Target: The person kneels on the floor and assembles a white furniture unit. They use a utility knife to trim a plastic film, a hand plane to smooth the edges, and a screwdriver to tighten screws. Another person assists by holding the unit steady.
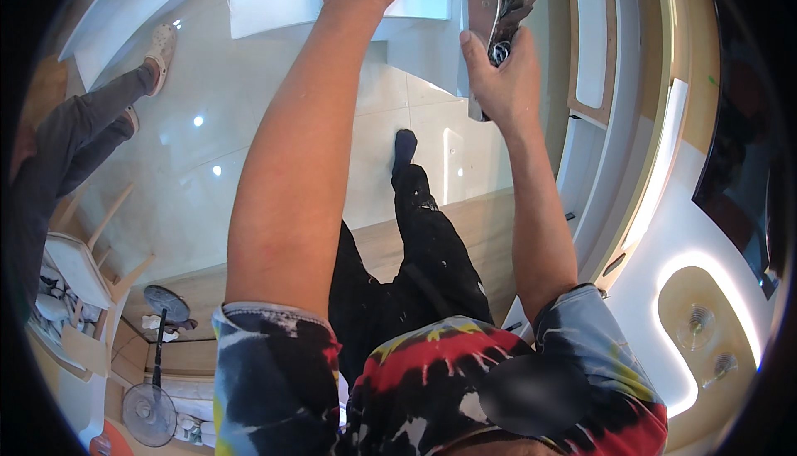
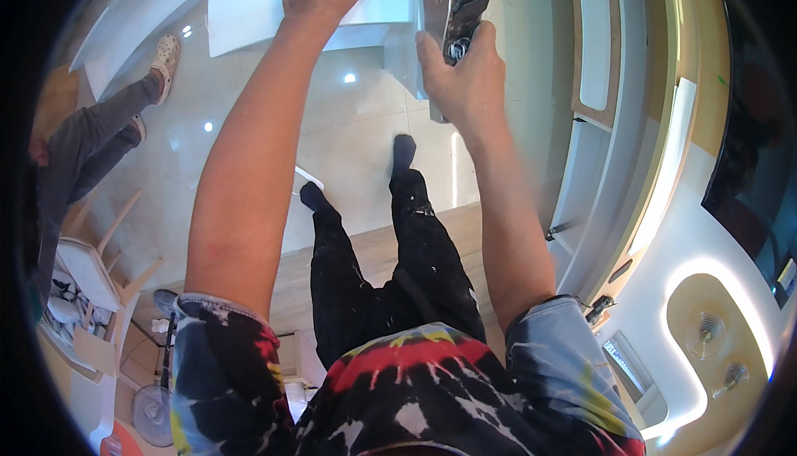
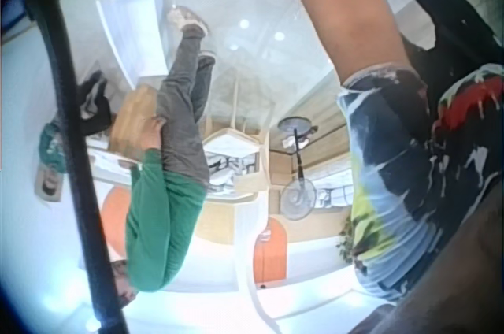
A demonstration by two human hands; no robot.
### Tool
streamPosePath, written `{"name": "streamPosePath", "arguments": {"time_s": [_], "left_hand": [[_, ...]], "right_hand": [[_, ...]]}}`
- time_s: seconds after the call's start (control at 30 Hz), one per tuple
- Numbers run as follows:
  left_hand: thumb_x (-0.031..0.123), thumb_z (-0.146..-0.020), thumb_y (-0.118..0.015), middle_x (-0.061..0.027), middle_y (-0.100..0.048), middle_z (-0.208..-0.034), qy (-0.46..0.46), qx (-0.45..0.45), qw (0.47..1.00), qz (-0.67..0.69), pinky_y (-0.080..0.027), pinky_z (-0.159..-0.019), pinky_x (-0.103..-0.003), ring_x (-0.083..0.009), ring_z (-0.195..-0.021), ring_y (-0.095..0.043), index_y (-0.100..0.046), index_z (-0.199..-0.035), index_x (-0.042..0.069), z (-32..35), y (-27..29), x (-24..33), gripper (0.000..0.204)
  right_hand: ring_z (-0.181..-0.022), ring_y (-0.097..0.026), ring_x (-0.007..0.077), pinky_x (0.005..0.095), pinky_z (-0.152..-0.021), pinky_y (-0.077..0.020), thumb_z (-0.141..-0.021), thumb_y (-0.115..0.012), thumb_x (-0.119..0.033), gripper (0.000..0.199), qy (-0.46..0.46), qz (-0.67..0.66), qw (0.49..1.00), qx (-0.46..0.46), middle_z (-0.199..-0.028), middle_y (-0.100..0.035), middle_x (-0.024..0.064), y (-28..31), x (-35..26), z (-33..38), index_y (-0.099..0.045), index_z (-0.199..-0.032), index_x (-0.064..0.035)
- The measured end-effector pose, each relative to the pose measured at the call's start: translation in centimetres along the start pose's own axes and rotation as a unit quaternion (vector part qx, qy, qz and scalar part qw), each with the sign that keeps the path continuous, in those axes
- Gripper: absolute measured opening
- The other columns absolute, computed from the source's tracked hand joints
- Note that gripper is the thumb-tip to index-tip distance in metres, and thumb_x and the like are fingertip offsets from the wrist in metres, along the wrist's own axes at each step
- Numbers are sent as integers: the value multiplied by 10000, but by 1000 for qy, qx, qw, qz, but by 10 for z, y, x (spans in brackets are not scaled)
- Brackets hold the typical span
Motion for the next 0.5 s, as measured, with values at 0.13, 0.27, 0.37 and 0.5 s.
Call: {"name": "streamPosePath", "arguments": {"time_s": [0.13,0.27,0.37,0.5], "left_hand": [[602,-821,-670,-163,-657,-995,-4,4,1000,-16,-324,-1024,-464,-312,-1067,-554,-692,-934,4,2,11,-5,609],[588,-824,-678,-165,-655,-994,-8,-3,1000,-1,-328,-1018,-465,-314,-1054,-556,-693,-938,1,6,0,3,598],[584,-825,-679,-168,-656,-1020,3,-22,1000,0,-321,-1035,-468,-312,-1083,-548,-695,-963,-6,-4,5,-1,606],[572,-835,-674,-177,-644,-1120,-20,-9,1000,-13,-291,-1083,-495,-318,-1155,-525,-669,-1093,-27,3,-2,-2,653]], "right_hand": [[-762,-709,360,411,-705,-546,-832,-737,-314,477,10,8,1000,-1,-823,-681,252,0,-5,30,-479,-1004,48],[-757,-709,354,407,-704,-542,-839,-739,-271,453,-38,-21,999,-6,-820,-680,238,2,16,72,-476,-1037,41],[-775,-699,308,389,-723,-535,-845,-735,-248,456,-42,-38,998,-29,-846,-677,228,6,29,115,-482,-1080,51],[-863,-630,202,335,-797,-506,-869,-725,-236,434,-57,-152,987,-19,-929,-655,152,31,65,177,-503,-1103,54]]}}
Point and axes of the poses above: each hand's wrist, its own z-axis away from the middle knuckle, its own y-axis out of the back of the hand, x = y × z, the point moved 8 cm from there along -z, towards the middle knuckle
